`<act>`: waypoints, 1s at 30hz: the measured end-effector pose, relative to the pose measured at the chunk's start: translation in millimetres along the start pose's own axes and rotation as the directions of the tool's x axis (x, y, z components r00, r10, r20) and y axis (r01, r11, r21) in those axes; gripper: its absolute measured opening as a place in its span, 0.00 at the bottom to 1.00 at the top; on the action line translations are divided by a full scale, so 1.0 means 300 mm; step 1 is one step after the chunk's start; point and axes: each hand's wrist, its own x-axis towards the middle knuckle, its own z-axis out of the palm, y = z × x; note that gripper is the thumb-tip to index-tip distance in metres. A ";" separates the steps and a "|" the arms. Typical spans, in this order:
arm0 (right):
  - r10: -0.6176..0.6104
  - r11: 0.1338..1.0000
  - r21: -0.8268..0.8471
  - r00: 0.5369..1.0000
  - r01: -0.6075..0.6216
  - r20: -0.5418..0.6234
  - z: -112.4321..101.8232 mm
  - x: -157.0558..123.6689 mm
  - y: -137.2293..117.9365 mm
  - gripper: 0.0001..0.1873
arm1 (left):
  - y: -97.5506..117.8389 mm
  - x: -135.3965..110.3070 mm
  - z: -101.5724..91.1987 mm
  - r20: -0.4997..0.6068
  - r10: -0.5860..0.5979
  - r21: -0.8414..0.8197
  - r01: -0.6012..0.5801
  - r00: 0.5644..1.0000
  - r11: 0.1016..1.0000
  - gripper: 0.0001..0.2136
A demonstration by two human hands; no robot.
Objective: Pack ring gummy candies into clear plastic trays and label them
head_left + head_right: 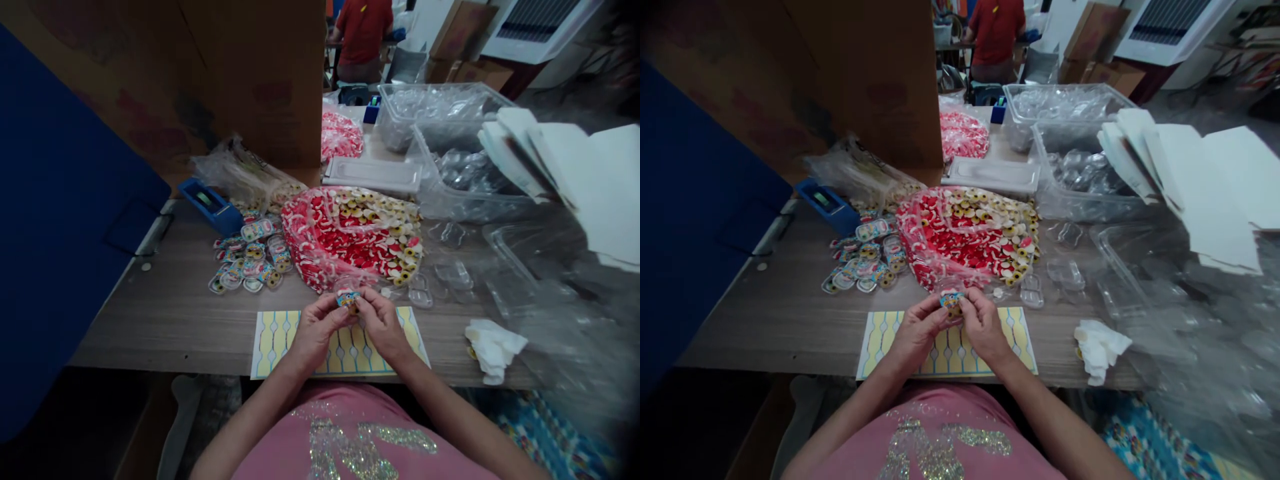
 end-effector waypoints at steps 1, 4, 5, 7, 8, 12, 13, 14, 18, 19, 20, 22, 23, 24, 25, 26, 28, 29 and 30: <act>0.004 1.000 -0.004 1.000 -0.004 -0.010 0.002 0.000 -0.002 0.11 | -0.003 0.001 -0.004 0.003 0.006 0.011 -0.006 1.000 1.000 0.15; 0.063 0.994 0.087 0.998 -0.065 0.021 0.000 0.000 -0.009 0.11 | -0.011 0.008 -0.020 -0.022 0.002 -0.013 -0.002 1.000 1.000 0.13; 0.085 0.988 0.126 0.996 -0.089 0.042 -0.001 0.001 -0.008 0.11 | -0.013 0.011 -0.024 -0.035 -0.010 -0.035 0.009 0.999 0.999 0.13; 0.115 0.974 0.188 0.991 -0.127 0.075 -0.005 0.001 -0.002 0.10 | -0.015 0.015 -0.031 -0.055 -0.043 -0.088 0.038 0.998 0.995 0.12; 0.123 0.969 0.205 0.989 -0.139 0.086 -0.007 0.001 0.004 0.10 | -0.015 0.015 -0.032 -0.058 -0.064 -0.113 0.057 0.996 0.992 0.12; 0.115 0.974 0.182 0.987 -0.135 0.113 -0.013 0.005 0.024 0.10 | -0.010 0.007 -0.029 -0.036 -0.147 -0.191 0.138 0.988 0.972 0.11; 0.109 0.977 0.172 0.987 -0.128 0.119 -0.013 0.006 0.026 0.10 | -0.008 0.004 -0.027 -0.028 -0.163 -0.206 0.154 0.986 0.966 0.12; 0.105 0.978 0.166 0.987 -0.125 0.125 -0.012 0.008 0.026 0.11 | -0.006 0.003 -0.027 -0.022 -0.176 -0.219 0.167 0.984 0.961 0.12; 0.082 0.994 0.064 0.989 -0.090 0.121 -0.003 0.006 0.015 0.11 | -0.001 0.004 -0.027 -0.053 -0.190 -0.247 0.172 0.980 0.954 0.13; 0.041 0.999 0.002 0.996 -0.042 0.083 -0.001 0.003 0.012 0.11 | -0.001 0.005 -0.027 -0.069 -0.183 -0.248 0.161 0.981 0.955 0.13; -0.034 0.996 -0.080 0.999 0.036 0.031 0.000 0.000 0.009 0.11 | -0.002 0.005 -0.027 -0.083 -0.171 -0.247 0.146 0.982 0.958 0.13; -0.281 0.919 -0.303 0.958 0.252 -0.055 -0.002 -0.008 0.007 0.13 | -0.004 0.004 -0.021 -0.097 -0.147 -0.238 0.120 0.984 0.964 0.14; -0.422 0.826 -0.436 0.905 0.358 -0.057 -0.006 -0.011 0.008 0.14 | -0.004 0.003 -0.017 -0.101 -0.137 -0.233 0.110 0.985 0.966 0.14; -0.542 0.702 -0.559 0.840 0.441 -0.019 -0.010 -0.014 0.009 0.15 | -0.005 0.001 -0.012 -0.108 -0.126 -0.231 0.099 0.986 0.968 0.14; -0.625 0.574 -0.653 0.780 0.494 0.040 -0.015 -0.015 0.011 0.17 | -0.005 -0.002 -0.007 -0.118 -0.115 -0.229 0.086 0.986 0.970 0.15; -0.673 0.467 -0.714 0.734 0.522 0.096 -0.021 -0.016 0.013 0.17 | -0.005 -0.004 -0.003 -0.131 -0.103 -0.228 0.071 0.986 0.971 0.15; -0.705 0.350 -0.764 0.689 0.543 0.167 -0.030 -0.017 0.014 0.19 | -0.005 -0.007 0.002 -0.157 -0.080 -0.223 0.044 0.984 0.974 0.15; -0.710 0.334 -0.763 0.680 0.554 0.182 -0.033 -0.017 0.012 0.18 | -0.006 -0.008 0.003 -0.162 -0.071 -0.217 0.034 0.984 0.976 0.14; -0.715 0.336 -0.751 0.673 0.568 0.188 -0.034 -0.016 0.010 0.18 | -0.007 -0.008 0.002 -0.162 -0.065 -0.211 0.030 0.985 0.977 0.14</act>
